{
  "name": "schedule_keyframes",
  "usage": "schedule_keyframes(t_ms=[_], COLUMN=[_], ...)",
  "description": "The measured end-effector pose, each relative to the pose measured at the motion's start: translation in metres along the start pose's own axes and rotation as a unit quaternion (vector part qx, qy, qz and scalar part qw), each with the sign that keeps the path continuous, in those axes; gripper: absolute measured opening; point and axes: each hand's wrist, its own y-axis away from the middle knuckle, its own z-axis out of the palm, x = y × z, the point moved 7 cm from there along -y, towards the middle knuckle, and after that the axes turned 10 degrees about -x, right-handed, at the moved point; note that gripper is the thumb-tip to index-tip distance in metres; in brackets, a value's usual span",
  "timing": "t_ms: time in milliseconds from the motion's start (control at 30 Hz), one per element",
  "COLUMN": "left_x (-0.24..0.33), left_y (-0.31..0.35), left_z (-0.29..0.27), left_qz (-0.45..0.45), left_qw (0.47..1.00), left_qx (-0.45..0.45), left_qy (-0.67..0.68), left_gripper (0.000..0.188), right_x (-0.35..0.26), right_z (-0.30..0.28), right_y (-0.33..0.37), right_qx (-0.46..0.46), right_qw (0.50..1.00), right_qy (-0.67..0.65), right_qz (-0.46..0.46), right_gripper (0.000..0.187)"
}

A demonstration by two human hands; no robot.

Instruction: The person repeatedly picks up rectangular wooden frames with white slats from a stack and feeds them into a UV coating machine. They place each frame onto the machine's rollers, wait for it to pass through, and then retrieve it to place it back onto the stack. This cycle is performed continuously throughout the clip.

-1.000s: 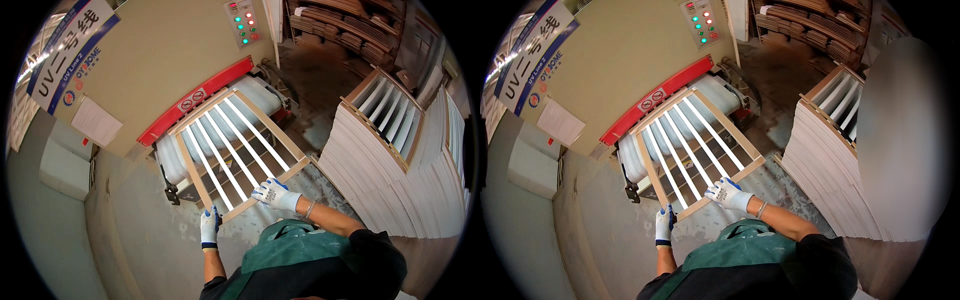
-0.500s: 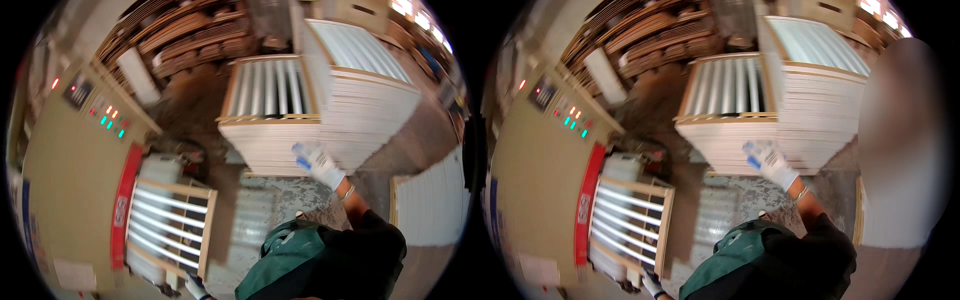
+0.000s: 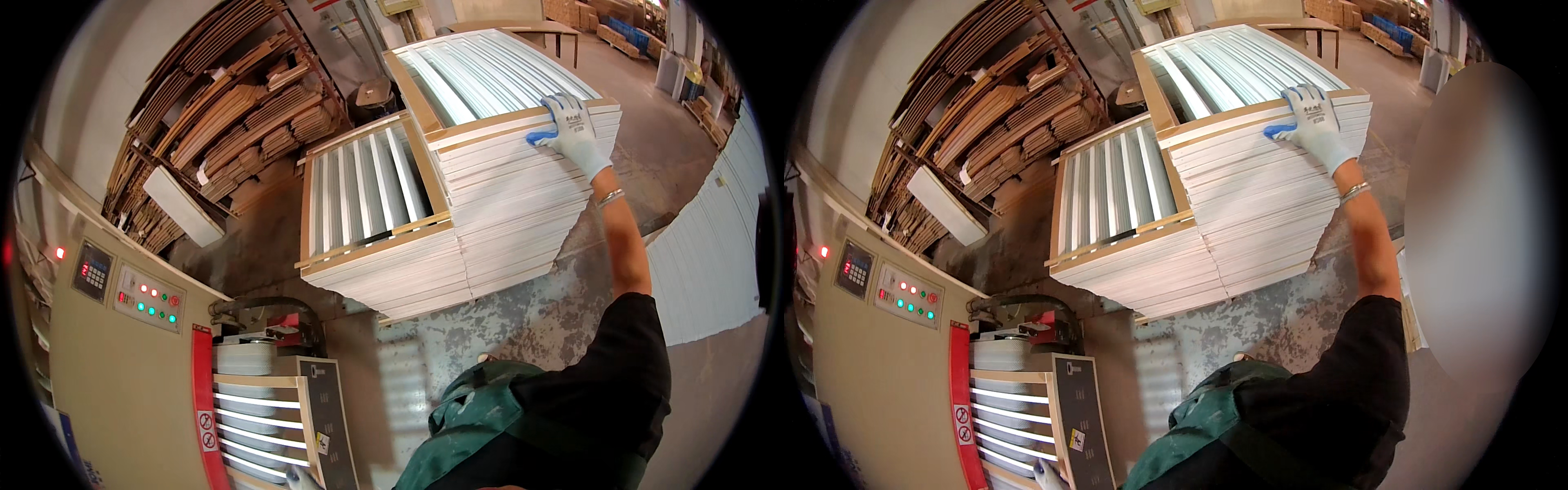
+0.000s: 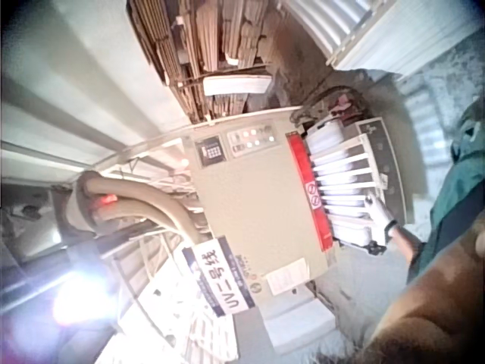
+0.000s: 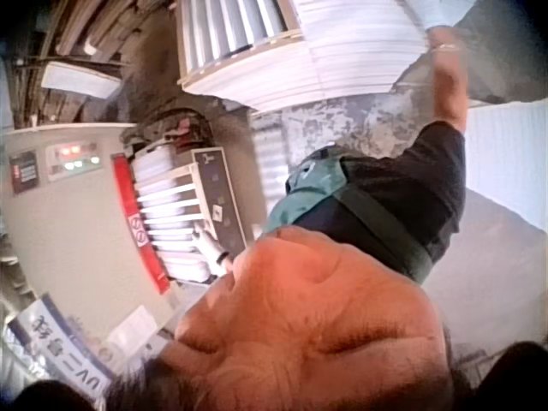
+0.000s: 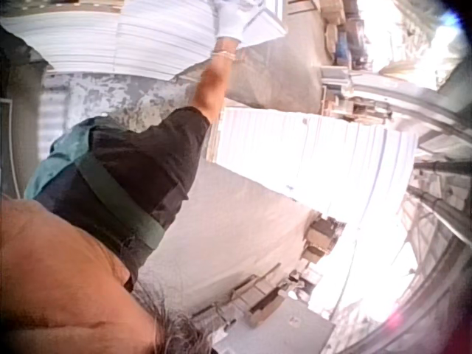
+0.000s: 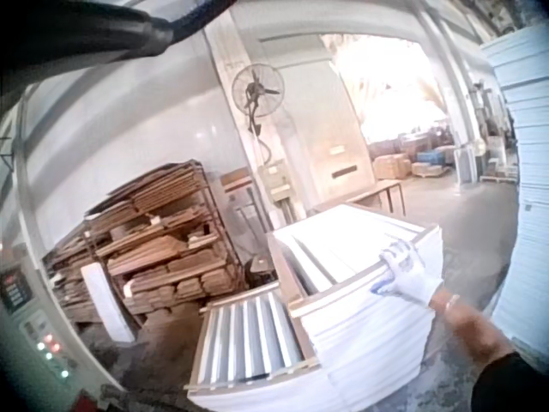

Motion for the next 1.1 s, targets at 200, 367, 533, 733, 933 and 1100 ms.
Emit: schedule_keyframes(t_ms=[200,367,533,733,933,1100], left_x=[0.125,0.324,0.452,0.442,0.357,0.268], left_y=[-0.074,-0.025,0.038,0.093,0.069,0.074], left_z=[0.09,0.11,0.139,0.134,0.138,0.11], left_qz=[0.208,0.324,0.352,0.329,0.322,0.272], left_qw=[0.908,0.762,0.636,0.742,0.823,0.881], left_qx=[-0.152,-0.312,-0.49,-0.469,-0.297,-0.173], left_qy=[0.33,0.466,0.481,0.347,0.362,0.345], left_gripper=[0.046,0.054,0.058,0.026,0.025,0.03], right_x=[-0.067,-0.118,-0.106,-0.121,-0.166,-0.205], right_z=[-0.035,-0.08,-0.097,-0.017,0.02,-0.001], right_y=[0.068,0.148,0.2,0.248,0.293,0.306], right_qx=[0.125,0.048,0.041,-0.054,-0.18,-0.152], right_qw=[0.984,0.977,0.973,0.969,0.92,0.865], right_qy=[0.058,0.019,-0.079,-0.07,-0.07,-0.144], right_qz=[-0.112,-0.206,-0.214,-0.23,-0.34,-0.456], right_gripper=[0.057,0.053,0.049,0.053,0.045,0.046])
